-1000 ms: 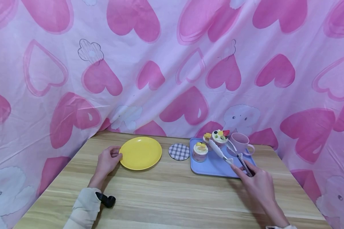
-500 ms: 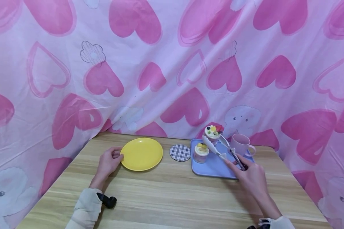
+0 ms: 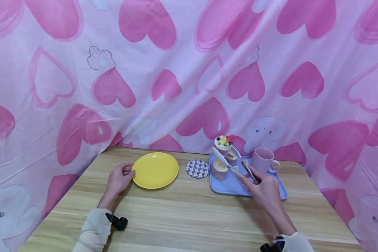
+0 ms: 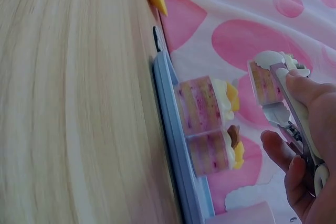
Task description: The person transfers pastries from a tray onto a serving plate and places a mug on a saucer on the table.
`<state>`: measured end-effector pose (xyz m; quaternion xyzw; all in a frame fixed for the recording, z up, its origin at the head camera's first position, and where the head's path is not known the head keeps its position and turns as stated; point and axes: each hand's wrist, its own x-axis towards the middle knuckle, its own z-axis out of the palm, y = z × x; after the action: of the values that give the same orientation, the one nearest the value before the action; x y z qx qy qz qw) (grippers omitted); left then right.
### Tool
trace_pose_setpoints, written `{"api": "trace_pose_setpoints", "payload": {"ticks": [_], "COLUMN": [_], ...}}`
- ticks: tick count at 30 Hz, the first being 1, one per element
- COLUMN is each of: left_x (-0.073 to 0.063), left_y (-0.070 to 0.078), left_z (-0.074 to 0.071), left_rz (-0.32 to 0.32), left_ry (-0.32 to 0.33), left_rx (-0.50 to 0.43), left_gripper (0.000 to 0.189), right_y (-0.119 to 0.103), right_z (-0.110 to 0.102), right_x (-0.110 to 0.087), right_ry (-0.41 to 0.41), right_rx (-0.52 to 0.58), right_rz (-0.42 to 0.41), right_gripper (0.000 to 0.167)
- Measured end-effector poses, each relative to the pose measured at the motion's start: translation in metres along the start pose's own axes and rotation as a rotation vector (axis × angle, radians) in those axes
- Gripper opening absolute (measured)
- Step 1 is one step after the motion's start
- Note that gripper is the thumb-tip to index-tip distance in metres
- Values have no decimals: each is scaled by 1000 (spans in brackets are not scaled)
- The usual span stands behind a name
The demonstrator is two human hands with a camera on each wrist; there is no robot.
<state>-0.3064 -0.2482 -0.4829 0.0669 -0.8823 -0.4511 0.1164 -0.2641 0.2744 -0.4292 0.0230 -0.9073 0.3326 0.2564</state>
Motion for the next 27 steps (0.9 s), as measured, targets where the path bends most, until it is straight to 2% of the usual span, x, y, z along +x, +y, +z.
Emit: {"api": "trace_pose_setpoints", "payload": {"ticks": [12,17,27], "left_x": [0,0,1], "left_y": [1,-1,-3], "left_z": [-1,0,-1], "left_rz": [-22,-13,17], "left_ry": [-15,-11,2], "left_rx": [-4,0,1], "left_gripper": [42,42,41], "right_y": [-18,-25,-37], "right_z": [15,20,29], "right_x": [-1,-2,-3], "right_ry": [-41,-66,-71], "right_rx": [43,68,114], "right_rz": [-13,-3,-16], "right_gripper": [64,71,73]}}
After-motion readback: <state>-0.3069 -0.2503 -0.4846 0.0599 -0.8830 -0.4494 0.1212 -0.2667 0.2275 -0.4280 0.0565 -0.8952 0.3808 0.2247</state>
